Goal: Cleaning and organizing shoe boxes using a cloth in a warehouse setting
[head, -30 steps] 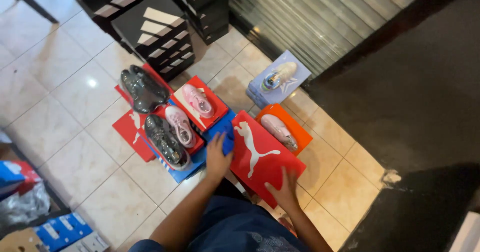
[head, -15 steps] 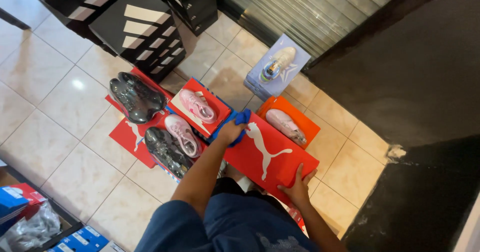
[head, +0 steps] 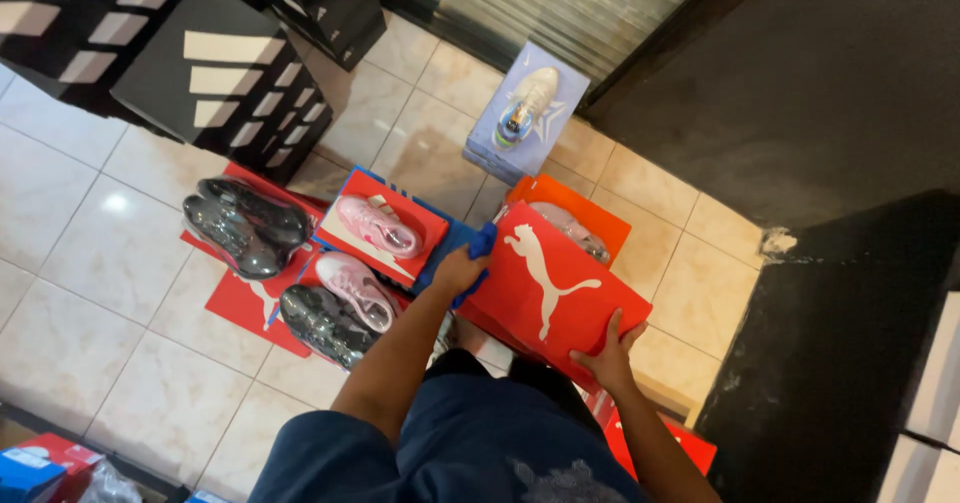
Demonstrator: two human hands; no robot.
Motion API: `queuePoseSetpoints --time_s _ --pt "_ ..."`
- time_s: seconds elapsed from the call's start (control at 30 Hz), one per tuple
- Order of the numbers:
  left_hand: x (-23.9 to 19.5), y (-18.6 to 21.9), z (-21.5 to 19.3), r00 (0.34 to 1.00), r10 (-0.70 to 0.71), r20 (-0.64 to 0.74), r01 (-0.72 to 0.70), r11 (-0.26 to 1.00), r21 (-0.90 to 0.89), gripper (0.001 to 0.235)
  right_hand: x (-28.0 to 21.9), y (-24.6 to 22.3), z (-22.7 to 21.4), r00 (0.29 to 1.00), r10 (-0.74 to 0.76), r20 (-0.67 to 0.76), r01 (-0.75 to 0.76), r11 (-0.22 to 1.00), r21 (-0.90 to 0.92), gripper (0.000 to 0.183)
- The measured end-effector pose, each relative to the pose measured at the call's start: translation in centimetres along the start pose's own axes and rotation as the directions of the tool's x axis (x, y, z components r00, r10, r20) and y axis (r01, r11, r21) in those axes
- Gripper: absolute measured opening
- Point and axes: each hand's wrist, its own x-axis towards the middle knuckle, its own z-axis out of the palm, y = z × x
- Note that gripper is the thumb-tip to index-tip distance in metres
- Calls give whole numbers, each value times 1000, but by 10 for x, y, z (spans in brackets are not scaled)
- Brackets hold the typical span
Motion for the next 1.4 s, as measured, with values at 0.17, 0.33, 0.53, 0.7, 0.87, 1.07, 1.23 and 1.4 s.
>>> queuePoseSetpoints --time_s 0.17,0.33,0.53,0.7,0.87,1.07,1.23,1.4 --pt "-3 -58 4 994 -100 45 97 994 60 80 -4 -3 -8 995 -104 -1 104 993 57 141" --pt "-83 -39 -32 977 -202 65 204 979 -26 77 -30 -13 -43 987 -150 62 138 977 165 120" --pt "-165 49 -87 935 -330 131 346 763 -547 83 -15 9 -133 987 -104 122 17 825 566 67" --pt "-125 110 -37 951 -239 -199 -74 449 -891 85 95 55 -124 979 -195 -57 154 530 834 55" --pt "-36 171 71 424 673 -606 -631 700 336 72 229 167 -33 961 -275 7 33 139 990 98" --pt "27 204 239 377 921 -95 -643 334 689 76 222 152 20 938 -335 -93 107 23 994 90" --pt "36 206 225 403 911 -85 -575 324 751 65 187 144 -19 941 -337 -2 61 166 984 95" --pt "76 184 128 487 747 -452 -170 588 791 61 185 133 -22 919 -393 20 16 87 996 97"
